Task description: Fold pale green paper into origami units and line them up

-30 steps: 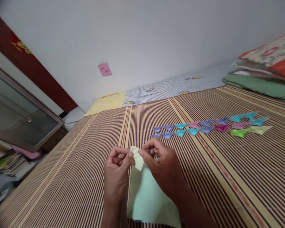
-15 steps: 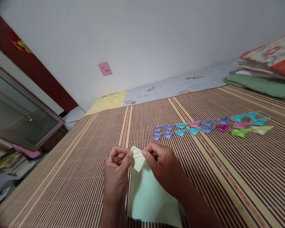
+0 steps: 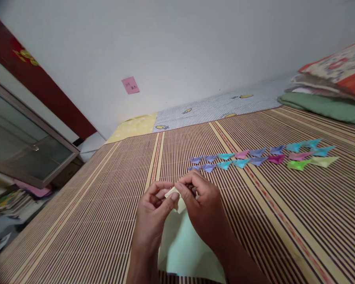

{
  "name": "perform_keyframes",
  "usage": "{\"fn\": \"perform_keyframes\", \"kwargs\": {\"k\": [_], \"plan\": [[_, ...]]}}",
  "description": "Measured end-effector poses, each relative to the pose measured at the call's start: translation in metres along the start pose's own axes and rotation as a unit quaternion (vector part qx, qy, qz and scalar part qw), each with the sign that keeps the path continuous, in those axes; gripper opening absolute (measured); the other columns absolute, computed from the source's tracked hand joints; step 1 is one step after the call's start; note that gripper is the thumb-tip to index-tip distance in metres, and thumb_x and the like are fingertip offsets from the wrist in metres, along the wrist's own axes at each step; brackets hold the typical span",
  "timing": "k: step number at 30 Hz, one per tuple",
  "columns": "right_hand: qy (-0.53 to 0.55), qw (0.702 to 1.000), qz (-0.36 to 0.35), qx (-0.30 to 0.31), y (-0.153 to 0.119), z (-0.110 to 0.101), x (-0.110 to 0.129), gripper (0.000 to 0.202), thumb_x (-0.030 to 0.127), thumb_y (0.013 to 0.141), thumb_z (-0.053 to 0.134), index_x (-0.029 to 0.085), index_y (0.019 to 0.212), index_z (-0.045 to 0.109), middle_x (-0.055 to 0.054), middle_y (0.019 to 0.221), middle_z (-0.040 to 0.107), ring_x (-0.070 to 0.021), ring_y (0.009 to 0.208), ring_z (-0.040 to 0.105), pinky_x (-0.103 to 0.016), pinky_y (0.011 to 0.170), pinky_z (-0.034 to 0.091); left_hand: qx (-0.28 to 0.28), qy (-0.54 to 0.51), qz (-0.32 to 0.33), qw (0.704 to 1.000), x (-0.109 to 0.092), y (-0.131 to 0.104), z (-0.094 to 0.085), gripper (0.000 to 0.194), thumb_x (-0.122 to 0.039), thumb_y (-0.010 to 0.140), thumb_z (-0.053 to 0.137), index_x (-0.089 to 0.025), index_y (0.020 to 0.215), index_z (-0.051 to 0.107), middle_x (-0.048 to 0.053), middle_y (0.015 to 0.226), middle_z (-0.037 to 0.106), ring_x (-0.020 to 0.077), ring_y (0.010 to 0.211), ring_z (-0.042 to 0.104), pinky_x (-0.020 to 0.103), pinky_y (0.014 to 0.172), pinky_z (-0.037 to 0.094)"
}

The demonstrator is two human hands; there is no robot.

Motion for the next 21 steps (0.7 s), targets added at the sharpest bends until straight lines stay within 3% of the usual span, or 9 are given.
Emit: {"fn": "perform_keyframes", "kwargs": {"k": [4,11,21], "plan": [[0.002,1.000,-0.007,-0.019,0.002,-0.007,0.001,0.018,0.023,0.095,0.059,0.021,0.077,0.061,0.002,0.073,0.061,-0.0144,0.065,0.058,-0.028,0.063,0.045,0.031,0.006,-0.003,0.999,0.002,0.000,0.004,0.024,-0.034,0.079,0.079,-0.015,0.070,0.068,0.000,0.061,0.063,0.0112,0.059,0.056,0.021,0.058,0.045],[0.010,0.999,-0.030,-0.015,0.003,-0.009,0.005,0.016,0.019,0.094,0.059,0.021,0.078,0.061,0.002,0.075,0.061,-0.0145,0.070,0.059,-0.028,0.066,0.046,0.035,0.000,0.017,0.999,0.001,-0.002,0.004,0.021,-0.033,0.082,0.078,-0.016,0.073,0.070,-0.001,0.064,0.062,0.0116,0.061,0.055,0.021,0.059,0.044],[0.049,0.997,0.049,0.029,0.005,-0.003,-0.009,0.021,0.026,0.093,0.061,0.021,0.072,0.061,0.003,0.066,0.056,-0.0129,0.062,0.052,-0.026,0.057,0.041,0.065,0.005,-0.002,0.998,0.004,-0.004,0.010,0.022,-0.038,0.087,0.074,-0.017,0.080,0.074,-0.001,0.065,0.060,0.0108,0.060,0.052,0.020,0.058,0.042]]}}
Point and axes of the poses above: each hand's wrist, its own y-axis towards the middle knuckle, its own z-axis out of the palm, x = y × z, the point moved 10 cm from there along y, towards the middle knuckle
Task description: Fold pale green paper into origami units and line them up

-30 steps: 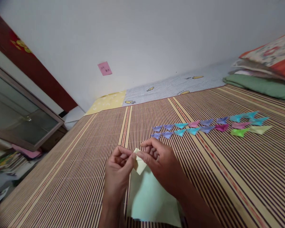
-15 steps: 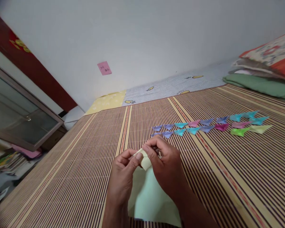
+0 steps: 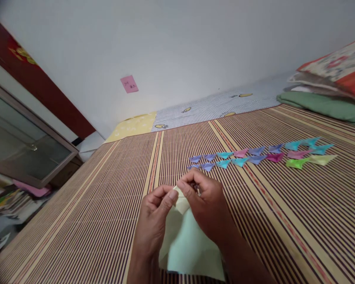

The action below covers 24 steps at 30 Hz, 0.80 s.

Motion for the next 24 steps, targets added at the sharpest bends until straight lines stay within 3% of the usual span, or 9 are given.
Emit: {"fn": "perform_keyframes", "kwargs": {"k": [4,7,12,24], "plan": [[0.084,0.993,0.076,0.044,-0.002,0.010,-0.019,0.022,0.034,0.092,0.064,0.020,0.075,0.062,0.004,0.064,0.054,-0.0116,0.057,0.049,-0.024,0.051,0.039,-0.016,0.015,0.021,1.000,-0.003,0.000,-0.004,0.029,-0.038,0.084,0.076,-0.016,0.067,0.068,-0.003,0.058,0.055,0.0108,0.056,0.050,0.020,0.055,0.040],[0.124,0.982,0.118,0.075,-0.003,0.015,-0.029,0.025,0.040,0.095,0.061,0.020,0.080,0.061,0.004,0.066,0.055,-0.0115,0.057,0.050,-0.023,0.051,0.041,-0.043,0.009,0.017,0.999,0.001,0.001,-0.014,0.029,-0.038,0.085,0.076,-0.016,0.069,0.066,-0.002,0.060,0.057,0.0104,0.057,0.049,0.020,0.055,0.040],[0.040,0.985,0.080,0.147,-0.004,0.020,-0.022,0.024,0.037,0.091,0.065,0.019,0.076,0.061,0.003,0.067,0.057,-0.0124,0.061,0.051,-0.024,0.054,0.041,-0.090,0.002,0.017,0.996,0.009,0.001,-0.031,0.028,-0.038,0.089,0.074,-0.016,0.073,0.065,-0.003,0.062,0.054,0.0082,0.057,0.047,0.018,0.055,0.036],[-0.016,0.990,0.055,0.132,-0.004,0.018,-0.021,0.027,0.034,0.096,0.056,0.020,0.075,0.064,0.003,0.063,0.058,-0.0130,0.059,0.054,-0.026,0.057,0.041,-0.052,-0.015,-0.003,0.999,0.006,0.003,-0.025,0.022,-0.034,0.082,0.080,-0.015,0.078,0.069,0.001,0.069,0.065,0.0114,0.061,0.054,0.022,0.059,0.044]]}}
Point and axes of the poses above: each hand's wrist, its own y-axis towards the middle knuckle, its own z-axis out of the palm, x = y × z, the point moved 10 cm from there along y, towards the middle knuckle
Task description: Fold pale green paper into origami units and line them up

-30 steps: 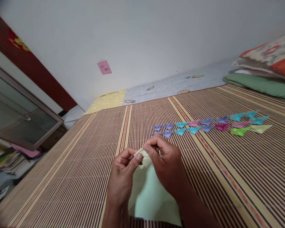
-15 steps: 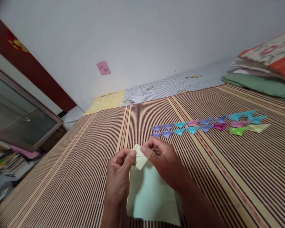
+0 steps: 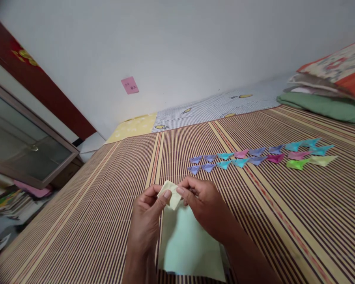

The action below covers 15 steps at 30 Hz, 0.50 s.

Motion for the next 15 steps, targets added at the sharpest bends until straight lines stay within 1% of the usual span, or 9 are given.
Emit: {"fn": "perform_keyframes", "kwargs": {"k": [2,5,7,9,12,15], "plan": [[-0.001,1.000,-0.003,-0.003,0.000,0.001,0.003,0.021,0.035,0.094,0.061,0.020,0.080,0.066,0.003,0.066,0.061,-0.0134,0.062,0.055,-0.026,0.058,0.043,0.001,0.012,-0.004,1.000,-0.001,0.000,0.000,0.023,-0.035,0.082,0.079,-0.015,0.077,0.068,0.000,0.067,0.063,0.0117,0.060,0.053,0.022,0.057,0.043],[-0.014,0.999,-0.027,-0.036,-0.001,-0.001,0.013,0.011,0.030,0.091,0.066,0.020,0.090,0.069,0.002,0.076,0.065,-0.0141,0.068,0.059,-0.026,0.063,0.045,0.025,0.049,0.000,0.999,-0.003,-0.001,0.005,0.025,-0.034,0.082,0.079,-0.015,0.073,0.066,-0.001,0.066,0.061,0.0120,0.061,0.051,0.023,0.058,0.042],[-0.028,0.997,-0.053,-0.058,-0.003,-0.002,0.021,0.012,0.027,0.092,0.063,0.020,0.084,0.068,0.002,0.075,0.065,-0.0140,0.069,0.060,-0.027,0.066,0.045,0.040,0.076,0.012,0.996,-0.005,-0.002,0.010,0.023,-0.032,0.083,0.078,-0.015,0.072,0.066,0.000,0.068,0.060,0.0124,0.065,0.051,0.023,0.062,0.042],[-0.038,0.994,-0.065,-0.082,-0.004,-0.005,0.025,0.019,0.025,0.093,0.060,0.020,0.076,0.065,0.003,0.070,0.062,-0.0134,0.065,0.058,-0.027,0.063,0.043,0.043,0.080,0.006,0.996,-0.002,-0.002,0.011,0.020,-0.031,0.083,0.077,-0.015,0.074,0.067,0.000,0.068,0.060,0.0124,0.065,0.051,0.023,0.063,0.042],[-0.038,0.991,-0.054,-0.119,-0.005,-0.012,0.024,0.020,0.026,0.092,0.060,0.020,0.073,0.063,0.003,0.065,0.061,-0.0129,0.060,0.055,-0.027,0.059,0.042,0.033,0.059,-0.026,0.997,0.005,-0.002,0.011,0.021,-0.032,0.080,0.079,-0.015,0.075,0.067,-0.001,0.066,0.059,0.0119,0.061,0.049,0.023,0.059,0.040],[-0.017,0.991,-0.041,-0.128,-0.005,-0.016,0.020,0.020,0.028,0.091,0.061,0.020,0.073,0.063,0.003,0.063,0.060,-0.0125,0.057,0.053,-0.026,0.056,0.041,0.036,0.057,-0.017,0.998,0.002,-0.002,0.014,0.023,-0.033,0.081,0.078,-0.015,0.073,0.066,0.000,0.066,0.059,0.0118,0.061,0.049,0.023,0.058,0.039]]}}
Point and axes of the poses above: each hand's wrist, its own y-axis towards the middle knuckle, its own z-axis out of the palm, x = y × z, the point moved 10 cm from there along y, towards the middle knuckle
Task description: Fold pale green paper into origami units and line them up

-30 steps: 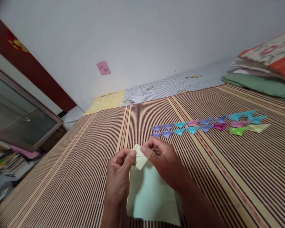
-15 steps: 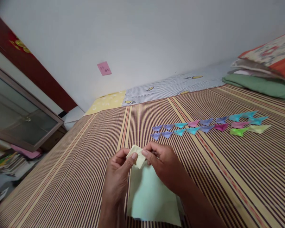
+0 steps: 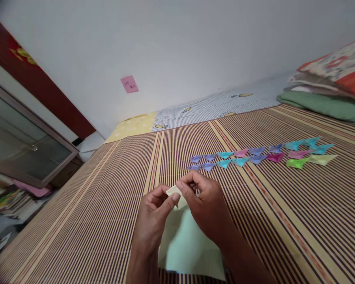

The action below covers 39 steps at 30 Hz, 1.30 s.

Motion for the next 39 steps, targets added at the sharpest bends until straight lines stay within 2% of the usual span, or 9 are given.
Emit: {"fn": "perform_keyframes", "kwargs": {"k": [6,11,16,21,25,29,32,34,39], "plan": [[0.083,0.995,0.051,0.022,0.000,0.003,-0.015,0.021,0.034,0.090,0.066,0.020,0.074,0.064,0.004,0.060,0.055,-0.0103,0.052,0.046,-0.023,0.048,0.036,0.022,0.010,0.047,0.999,-0.012,-0.003,0.004,0.028,-0.037,0.093,0.067,-0.016,0.075,0.068,-0.001,0.067,0.054,0.0115,0.063,0.046,0.023,0.060,0.038],[0.243,0.948,0.178,0.106,-0.004,0.022,-0.043,0.025,0.039,0.085,0.072,0.020,0.073,0.062,0.005,0.059,0.056,-0.0093,0.050,0.048,-0.022,0.047,0.039,0.059,0.004,0.019,0.998,-0.002,-0.003,0.008,0.025,-0.038,0.092,0.069,-0.017,0.078,0.069,0.000,0.069,0.057,0.0123,0.064,0.048,0.023,0.060,0.038],[0.230,0.959,0.145,0.075,-0.002,0.016,-0.037,0.024,0.036,0.083,0.075,0.018,0.072,0.063,0.004,0.060,0.056,-0.0094,0.055,0.050,-0.021,0.050,0.039,0.047,-0.011,0.032,0.998,-0.003,-0.002,0.006,0.030,-0.038,0.094,0.066,-0.017,0.073,0.063,-0.001,0.067,0.054,0.0115,0.062,0.044,0.023,0.059,0.035],[0.232,0.953,0.183,0.073,-0.005,0.018,-0.038,0.022,0.034,0.083,0.072,0.019,0.071,0.061,0.005,0.059,0.054,-0.0089,0.052,0.046,-0.021,0.049,0.037,0.033,0.023,0.064,0.997,-0.011,-0.003,0.007,0.031,-0.036,0.093,0.067,-0.016,0.070,0.064,-0.001,0.067,0.056,0.0126,0.064,0.047,0.023,0.061,0.038],[0.247,0.948,0.177,0.093,-0.003,0.018,-0.040,0.027,0.040,0.087,0.070,0.019,0.072,0.061,0.005,0.060,0.053,-0.0092,0.052,0.046,-0.021,0.049,0.038,0.032,-0.087,0.019,0.995,0.000,0.000,0.009,0.025,-0.034,0.090,0.072,-0.016,0.074,0.066,-0.001,0.066,0.059,0.0111,0.062,0.049,0.022,0.059,0.038],[0.256,0.951,0.122,0.124,0.001,0.017,-0.032,0.023,0.041,0.094,0.065,0.022,0.100,0.074,-0.003,0.083,0.067,-0.0155,0.075,0.063,-0.026,0.065,0.051,0.030,-0.278,-0.049,0.959,0.012,0.002,0.014,0.018,-0.028,0.083,0.079,-0.014,0.079,0.068,0.002,0.074,0.065,0.0118,0.064,0.056,0.023,0.062,0.044],[0.234,0.958,0.064,0.152,0.002,0.018,-0.020,0.023,0.038,0.091,0.070,0.027,0.110,0.077,-0.006,0.114,0.070,-0.0211,0.106,0.065,-0.030,0.087,0.053,0.091,-0.345,-0.095,0.929,0.016,-0.001,0.033,0.016,-0.024,0.079,0.080,-0.010,0.081,0.071,0.002,0.067,0.062,0.0124,0.061,0.056,0.024,0.061,0.046],[0.235,0.955,0.043,0.174,0.000,0.019,-0.015,0.021,0.038,0.092,0.069,0.029,0.108,0.078,-0.005,0.115,0.071,-0.0209,0.109,0.065,-0.031,0.092,0.053,0.130,-0.386,-0.125,0.905,0.020,-0.003,0.045,0.017,-0.023,0.079,0.080,-0.010,0.078,0.070,0.000,0.062,0.056,0.0116,0.057,0.052,0.024,0.057,0.044],[0.279,0.935,0.129,0.177,-0.004,0.015,-0.026,0.029,0.042,0.096,0.060,0.026,0.116,0.076,-0.009,0.114,0.074,-0.0239,0.105,0.069,-0.037,0.090,0.056,0.190,-0.475,-0.194,0.837,0.026,-0.009,0.065,0.019,-0.019,0.078,0.076,-0.013,0.070,0.060,-0.003,0.060,0.043,0.0086,0.053,0.041,0.021,0.052,0.036]]}}
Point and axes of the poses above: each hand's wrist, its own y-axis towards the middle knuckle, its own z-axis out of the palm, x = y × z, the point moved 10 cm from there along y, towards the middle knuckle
